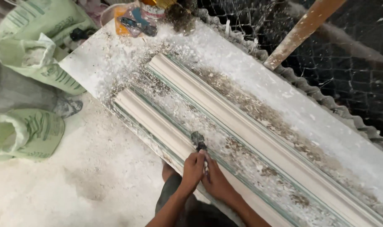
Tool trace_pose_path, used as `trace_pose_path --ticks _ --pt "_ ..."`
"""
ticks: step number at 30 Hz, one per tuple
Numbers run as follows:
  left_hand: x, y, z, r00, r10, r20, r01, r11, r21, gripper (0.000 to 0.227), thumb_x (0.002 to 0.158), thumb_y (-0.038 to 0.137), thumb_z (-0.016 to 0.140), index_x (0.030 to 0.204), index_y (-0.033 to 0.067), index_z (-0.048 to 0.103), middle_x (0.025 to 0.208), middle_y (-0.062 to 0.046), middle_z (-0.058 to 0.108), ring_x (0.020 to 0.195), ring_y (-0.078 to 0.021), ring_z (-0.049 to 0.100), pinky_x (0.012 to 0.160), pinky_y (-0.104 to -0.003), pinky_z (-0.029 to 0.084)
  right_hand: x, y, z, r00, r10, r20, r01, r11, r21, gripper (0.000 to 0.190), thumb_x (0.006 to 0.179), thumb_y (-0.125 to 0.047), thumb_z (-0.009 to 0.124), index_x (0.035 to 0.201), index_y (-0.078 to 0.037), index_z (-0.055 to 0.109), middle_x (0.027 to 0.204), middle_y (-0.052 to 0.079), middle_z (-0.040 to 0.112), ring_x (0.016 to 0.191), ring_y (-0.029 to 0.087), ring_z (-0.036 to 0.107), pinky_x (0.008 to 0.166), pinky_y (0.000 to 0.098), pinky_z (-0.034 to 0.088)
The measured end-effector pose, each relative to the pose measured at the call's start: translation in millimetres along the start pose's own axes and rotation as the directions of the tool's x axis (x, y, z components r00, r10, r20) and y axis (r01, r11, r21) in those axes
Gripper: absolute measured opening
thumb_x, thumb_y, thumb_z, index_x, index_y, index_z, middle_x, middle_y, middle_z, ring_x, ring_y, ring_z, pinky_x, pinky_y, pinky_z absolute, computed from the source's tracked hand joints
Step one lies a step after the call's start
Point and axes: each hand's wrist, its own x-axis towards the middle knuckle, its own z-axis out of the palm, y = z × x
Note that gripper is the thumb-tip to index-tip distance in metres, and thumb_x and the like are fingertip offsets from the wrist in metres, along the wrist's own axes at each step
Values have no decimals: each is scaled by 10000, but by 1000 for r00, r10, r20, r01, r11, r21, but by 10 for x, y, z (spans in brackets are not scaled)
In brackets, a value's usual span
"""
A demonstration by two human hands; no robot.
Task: Refining the edges and surfaces of plaster crown molding using a scraper.
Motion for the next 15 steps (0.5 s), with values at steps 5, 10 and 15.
trace_pose_path --ticks 5,10,15 --pt "961 377 -740 963 195 188 -241 934 265 365 999 309 596 783 22 663 728 -68 588 622 -187 520 592 -327 465 1029 -884 -46 952 288 -106 -288 958 14 629 917 -142 549 1526 -145 393 1184 98 673 630 186 586 603 337 469" --pt "1903 1008 -1276 923 63 378 -203 918 341 538 1098 436 505 745 52 639 692 -124 619 692 -214 616 646 -387 496 1896 -1164 -168 863 497 -96 -506 854 -125 607 990 -272 518 1577 -276 364 1248 161 716 948 382 746 781 524 576" --pt "2307 1442 -1605 945 178 276 -321 672 668 515 1046 217 465 1471 -71 429 1340 -349 517 1212 -552 573 938 -577 528 2523 -1043 -66 868 493 -60 -493 840 -226 634 919 -329 558 1538 -284 428 1367 130 648 1155 412 669 974 604 523"
